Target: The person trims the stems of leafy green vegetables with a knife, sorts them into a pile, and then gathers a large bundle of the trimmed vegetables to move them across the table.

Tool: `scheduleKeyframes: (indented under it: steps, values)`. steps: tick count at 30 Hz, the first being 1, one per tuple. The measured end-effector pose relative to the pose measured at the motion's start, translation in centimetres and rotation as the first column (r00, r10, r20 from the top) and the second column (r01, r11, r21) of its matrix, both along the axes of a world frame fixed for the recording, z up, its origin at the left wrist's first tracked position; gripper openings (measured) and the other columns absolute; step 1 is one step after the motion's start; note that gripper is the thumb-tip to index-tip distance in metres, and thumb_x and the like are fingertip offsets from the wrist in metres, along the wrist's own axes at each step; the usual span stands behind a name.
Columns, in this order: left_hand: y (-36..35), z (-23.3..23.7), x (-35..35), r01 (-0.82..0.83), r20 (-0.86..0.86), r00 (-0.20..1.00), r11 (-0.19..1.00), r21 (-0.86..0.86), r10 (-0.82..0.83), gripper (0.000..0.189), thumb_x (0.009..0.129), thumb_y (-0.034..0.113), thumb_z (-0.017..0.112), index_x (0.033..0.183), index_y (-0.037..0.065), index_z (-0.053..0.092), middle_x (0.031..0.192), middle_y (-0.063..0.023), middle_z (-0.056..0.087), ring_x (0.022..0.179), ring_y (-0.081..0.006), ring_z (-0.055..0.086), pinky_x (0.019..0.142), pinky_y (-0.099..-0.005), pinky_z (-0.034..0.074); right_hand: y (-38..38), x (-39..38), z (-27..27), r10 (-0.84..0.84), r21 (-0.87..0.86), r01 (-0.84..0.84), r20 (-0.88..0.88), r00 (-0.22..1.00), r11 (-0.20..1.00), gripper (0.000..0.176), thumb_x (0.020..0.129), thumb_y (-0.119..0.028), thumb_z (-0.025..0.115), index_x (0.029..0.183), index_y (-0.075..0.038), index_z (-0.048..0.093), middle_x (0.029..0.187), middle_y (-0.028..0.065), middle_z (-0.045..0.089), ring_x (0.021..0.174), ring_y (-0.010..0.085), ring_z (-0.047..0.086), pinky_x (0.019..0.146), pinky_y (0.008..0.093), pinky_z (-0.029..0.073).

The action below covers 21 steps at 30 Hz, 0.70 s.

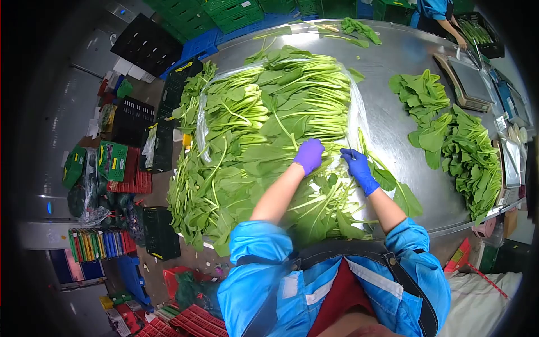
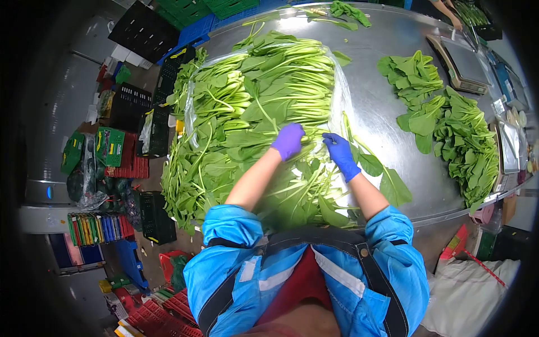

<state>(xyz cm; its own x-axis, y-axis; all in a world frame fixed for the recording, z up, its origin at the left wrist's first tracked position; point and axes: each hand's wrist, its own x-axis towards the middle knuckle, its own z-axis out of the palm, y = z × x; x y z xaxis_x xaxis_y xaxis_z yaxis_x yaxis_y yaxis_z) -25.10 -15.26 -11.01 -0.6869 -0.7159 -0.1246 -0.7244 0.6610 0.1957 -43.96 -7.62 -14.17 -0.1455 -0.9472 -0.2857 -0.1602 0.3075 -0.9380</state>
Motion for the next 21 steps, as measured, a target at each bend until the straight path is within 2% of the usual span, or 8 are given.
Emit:
scheduleKeyframes:
  steps: [3,6,7,8,10,14,19,21]
  values:
    - [1.0,2.8,2.3,-0.109,-0.435,0.894,0.994,0.027,0.109,0.024,0.064,0.009,0.061,0.088,0.005,0.064,0.085,-0.0157,0.061,0.085,-0.0344,0.058,0.077,-0.0415,0.048,0.8,-0.7,2.7,0.044,-0.078,-0.041,0.041,0.998,0.996,0.027,0.087,-0.017,0.056,0.112,-0.009,0.063,0.080,0.0035,0.067,0.045,0.0057,0.045,0.042,0.0234,0.039]
    - [2.4,6.4,3.7,-0.145,-0.441,0.886,0.989,0.025,0.141,0.028,0.064,0.010,0.062,0.092,0.004,0.062,0.089,-0.0182,0.061,0.086,-0.0359,0.058,0.076,-0.0420,0.048,0.7,0.2,4.9,0.089,-0.023,-0.087,0.078,0.993,0.996,0.029,0.086,-0.018,0.057,0.114,-0.010,0.062,0.082,0.0071,0.067,0.053,0.0100,0.054,0.050,0.0256,0.044]
    - [2.7,6.8,3.9,-0.153,-0.402,0.901,0.986,0.063,0.165,0.029,0.064,0.012,0.062,0.093,0.003,0.061,0.090,-0.0185,0.061,0.086,-0.0369,0.058,0.076,-0.0422,0.048,-0.3,1.0,3.0,0.060,-0.168,-0.086,-0.158,0.986,0.982,0.032,0.084,-0.020,0.059,0.115,-0.012,0.061,0.093,0.0121,0.067,0.073,0.0215,0.064,0.066,0.0332,0.050]
    - [3.2,6.8,3.8,-0.157,-0.400,0.901,0.986,0.056,0.166,0.029,0.064,0.012,0.062,0.093,0.003,0.061,0.090,-0.0185,0.061,0.086,-0.0369,0.058,0.076,-0.0422,0.048,-1.4,1.5,1.3,0.062,-0.175,-0.089,-0.156,0.986,0.981,0.032,0.084,-0.020,0.059,0.115,-0.012,0.061,0.093,0.0121,0.067,0.073,0.0215,0.064,0.066,0.0332,0.050]
    - [4.8,7.7,3.4,-0.218,-0.352,0.905,0.971,0.097,0.239,0.029,0.065,0.015,0.062,0.092,0.003,0.061,0.088,-0.0192,0.062,0.084,-0.0381,0.058,0.074,-0.0432,0.047,-3.6,2.3,-0.7,0.060,-0.232,-0.218,-0.542,0.838,0.948,0.034,0.080,-0.020,0.060,0.113,-0.014,0.061,0.104,0.0149,0.063,0.093,0.0314,0.062,0.081,0.0399,0.048]
    - [8.9,15.3,4.4,-0.252,-0.240,0.933,0.963,0.094,0.268,0.021,0.068,0.013,0.060,0.087,0.005,0.060,0.083,-0.0188,0.061,0.079,-0.0382,0.059,0.069,-0.0435,0.048,-5.0,2.1,-3.1,0.176,-0.132,-0.327,-0.631,0.756,0.936,0.033,0.076,-0.018,0.062,0.109,-0.014,0.064,0.104,0.0139,0.063,0.092,0.0324,0.061,0.081,0.0415,0.047]
    - [10.6,20.1,8.3,-0.370,-0.217,0.916,0.918,-0.140,0.336,0.017,0.068,0.008,0.060,0.085,0.006,0.060,0.085,-0.0156,0.060,0.076,-0.0349,0.059,0.064,-0.0418,0.047,-2.6,0.3,5.2,0.293,-0.309,-0.485,-0.502,0.814,0.818,0.028,0.077,-0.023,0.068,0.099,-0.006,0.066,0.093,0.0143,0.065,0.080,0.0314,0.063,0.071,0.0370,0.049]
    - [11.3,21.6,7.4,-0.355,-0.200,0.925,0.924,-0.145,0.324,0.019,0.066,0.009,0.063,0.085,0.006,0.059,0.090,-0.0139,0.060,0.078,-0.0336,0.059,0.064,-0.0407,0.048,-0.6,0.1,10.9,0.396,-0.487,-0.487,-0.285,0.873,0.725,0.030,0.079,-0.025,0.070,0.101,-0.004,0.066,0.086,0.0136,0.066,0.072,0.0251,0.063,0.064,0.0317,0.049]
